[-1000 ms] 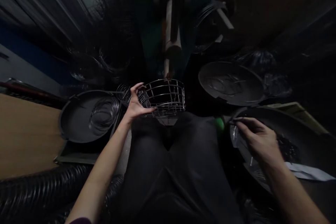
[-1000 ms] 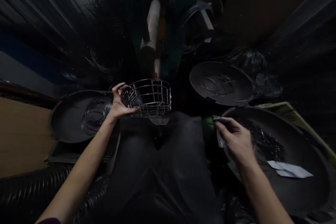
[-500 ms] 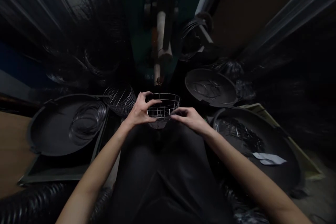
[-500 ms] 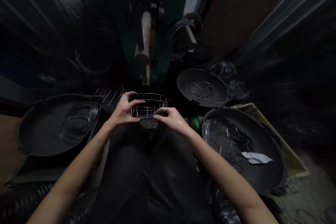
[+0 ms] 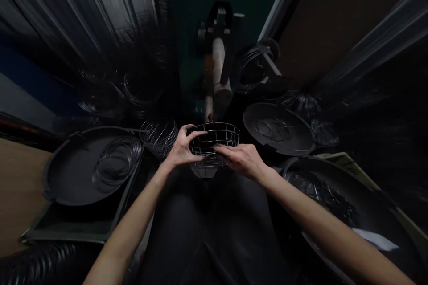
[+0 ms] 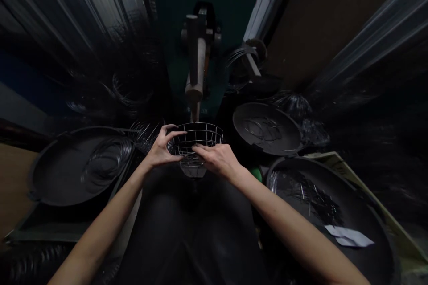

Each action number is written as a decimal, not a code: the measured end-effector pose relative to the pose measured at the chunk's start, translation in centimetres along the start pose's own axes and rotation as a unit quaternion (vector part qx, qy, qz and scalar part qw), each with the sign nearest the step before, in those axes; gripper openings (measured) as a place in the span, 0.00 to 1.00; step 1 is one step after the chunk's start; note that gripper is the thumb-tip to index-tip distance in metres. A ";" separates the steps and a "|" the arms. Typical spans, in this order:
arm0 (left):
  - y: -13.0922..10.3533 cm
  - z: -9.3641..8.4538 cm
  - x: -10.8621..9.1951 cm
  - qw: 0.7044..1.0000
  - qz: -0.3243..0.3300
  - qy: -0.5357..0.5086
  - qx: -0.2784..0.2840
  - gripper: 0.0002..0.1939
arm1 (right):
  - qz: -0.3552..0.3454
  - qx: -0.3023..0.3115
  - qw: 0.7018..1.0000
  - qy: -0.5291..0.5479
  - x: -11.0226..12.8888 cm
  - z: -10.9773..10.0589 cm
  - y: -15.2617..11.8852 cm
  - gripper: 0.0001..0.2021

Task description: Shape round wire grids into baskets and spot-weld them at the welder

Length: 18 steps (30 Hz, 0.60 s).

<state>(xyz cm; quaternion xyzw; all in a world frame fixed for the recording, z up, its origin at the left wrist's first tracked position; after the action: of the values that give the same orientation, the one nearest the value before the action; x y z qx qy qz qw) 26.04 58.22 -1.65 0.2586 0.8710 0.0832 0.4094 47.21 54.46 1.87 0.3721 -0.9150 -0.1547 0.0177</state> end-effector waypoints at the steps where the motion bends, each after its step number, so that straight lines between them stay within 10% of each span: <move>1: 0.2 0.1 0.1 1.000 0.003 0.000 -0.003 0.36 | -0.008 -0.009 1.000 -0.007 -0.1 -0.1 0.2 0.14; 18: 2.9 -0.5 1.3 1.000 -0.010 -0.022 -0.015 0.36 | 0.028 0.026 0.999 -0.032 -1.8 -0.2 2.7 0.13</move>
<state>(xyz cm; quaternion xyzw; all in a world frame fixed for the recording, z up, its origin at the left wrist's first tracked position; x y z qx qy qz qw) 26.04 61.38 -1.15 0.2460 0.8627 0.0863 0.4332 46.73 57.49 3.05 0.3413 -0.9290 -0.1419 -0.0165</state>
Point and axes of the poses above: each hand's wrist, its own y-axis towards the middle knuckle, its own z-axis out of the palm, x = y × z, the point moved 2 cm from there along y, towards the middle knuckle, and after that the axes turned 2 degrees about -z, right-handed, at the moved point
